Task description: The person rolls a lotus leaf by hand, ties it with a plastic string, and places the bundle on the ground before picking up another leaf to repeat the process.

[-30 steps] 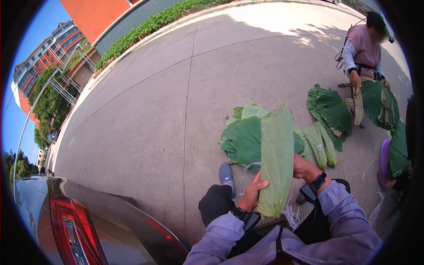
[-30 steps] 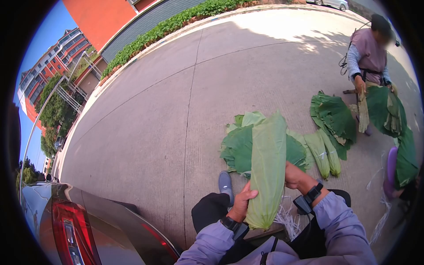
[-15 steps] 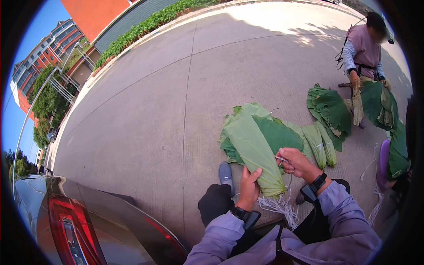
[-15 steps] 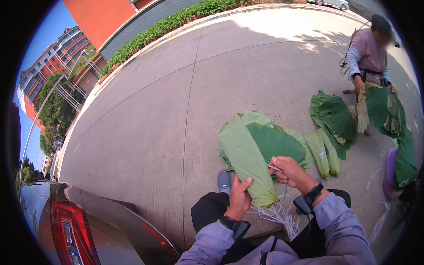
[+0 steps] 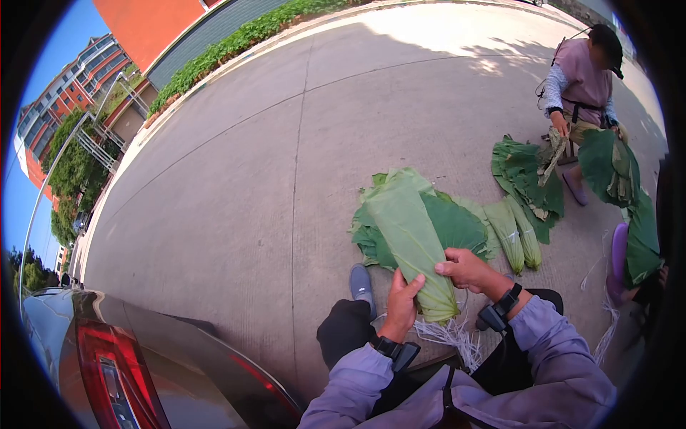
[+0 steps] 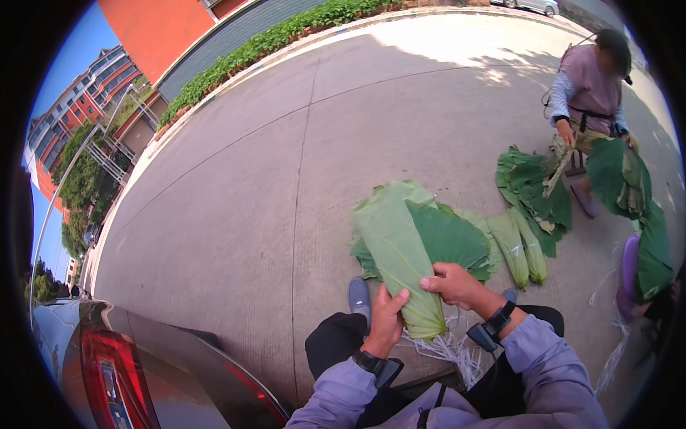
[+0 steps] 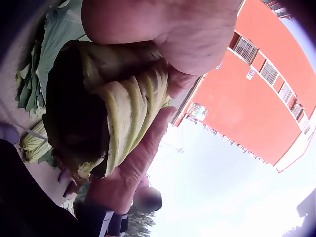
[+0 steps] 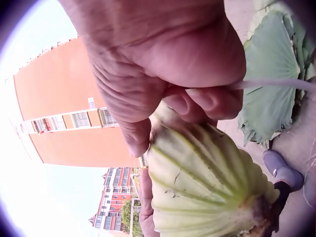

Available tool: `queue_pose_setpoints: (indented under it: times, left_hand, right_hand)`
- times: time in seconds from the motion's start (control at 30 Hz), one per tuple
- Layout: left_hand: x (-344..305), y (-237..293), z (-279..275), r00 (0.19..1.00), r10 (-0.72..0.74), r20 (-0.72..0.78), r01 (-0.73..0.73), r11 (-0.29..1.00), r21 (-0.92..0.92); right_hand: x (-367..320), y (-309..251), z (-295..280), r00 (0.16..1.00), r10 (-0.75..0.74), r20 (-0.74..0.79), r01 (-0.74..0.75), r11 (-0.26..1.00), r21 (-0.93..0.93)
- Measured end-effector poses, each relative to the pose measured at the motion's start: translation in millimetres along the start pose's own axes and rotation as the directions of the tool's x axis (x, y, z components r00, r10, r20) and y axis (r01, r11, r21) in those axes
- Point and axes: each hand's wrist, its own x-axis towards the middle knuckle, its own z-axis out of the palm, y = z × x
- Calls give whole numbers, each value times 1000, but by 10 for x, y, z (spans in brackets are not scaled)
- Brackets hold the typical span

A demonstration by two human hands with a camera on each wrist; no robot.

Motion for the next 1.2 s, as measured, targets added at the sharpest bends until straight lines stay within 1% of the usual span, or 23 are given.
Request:
queue_pose_setpoints:
  times: [0.1, 0.2, 0.27, 0.4, 0.47, 0.5, 0.57, 0.6, 0.67, 0.7, 0.8, 0.9, 1.0, 1.1, 1.2]
  left_hand:
    - [7, -67, -18, 1000, -6, 19, 4, 993, 115]
    - [11, -77, -11, 1000, -10, 10, 8, 978, 206]
    - [-2, -41, 17, 1000, -18, 3, 16, 970, 243]
    - [-3, -47, 36, 1000, 17, -4, -15, 958, 287]
    - [2, -75, 6, 1000, 30, -2, -28, 951, 308]
    - [-8, -72, 24, 999, 43, 3, -42, 959, 280]
    - [-44, -61, 59, 998, 67, 11, -68, 973, 223]
    - [-52, -77, 37, 999, 49, 15, -51, 980, 193]
    - [-47, -94, -13, 1000, 21, 17, -23, 991, 133]
    - [-60, -57, 42, 1000, 15, -12, -14, 995, 101]
    - [-50, -51, 23, 999, -32, -13, 33, 996, 77]
    - [-57, -21, 43, 999, -48, -23, 50, 989, 136]
    - [-72, -21, 50, 999, -36, -33, 42, 979, 202]
    - [-83, 6, 87, 1000, -3, -20, 8, 968, 250]
    - [-83, -37, 49, 1000, 19, -6, -17, 952, 306]
  right_hand:
    - [20, 41, -31, 998, 65, 18, -64, 996, -56]
    - [0, 56, 46, 1000, 0, 14, -1, 999, 42]
    - [65, 182, -2, 1000, -23, 15, 22, 997, 67]
    - [127, 287, -12, 995, -102, -9, 102, 991, 86]
    - [97, 248, -14, 999, -39, -18, 40, 997, 68]
    - [77, 224, -15, 1000, -10, -27, 12, 998, 60]
    - [76, 234, -20, 999, -8, -48, 10, 998, 56]
    - [88, 242, -29, 998, -6, -56, 9, 999, 53]
    - [112, 274, -17, 998, -54, -42, 59, 993, 106]
    - [116, 282, -6, 996, -78, -31, 82, 988, 133]
    - [109, 277, 5, 996, -90, -16, 92, 984, 151]
    - [62, 239, 15, 998, -69, -13, 70, 986, 150]
    - [69, 239, -24, 999, -39, -14, 40, 995, 95]
    - [83, 259, -19, 996, -84, 1, 83, 988, 130]
    - [81, 263, -18, 997, -74, 6, 73, 987, 144]
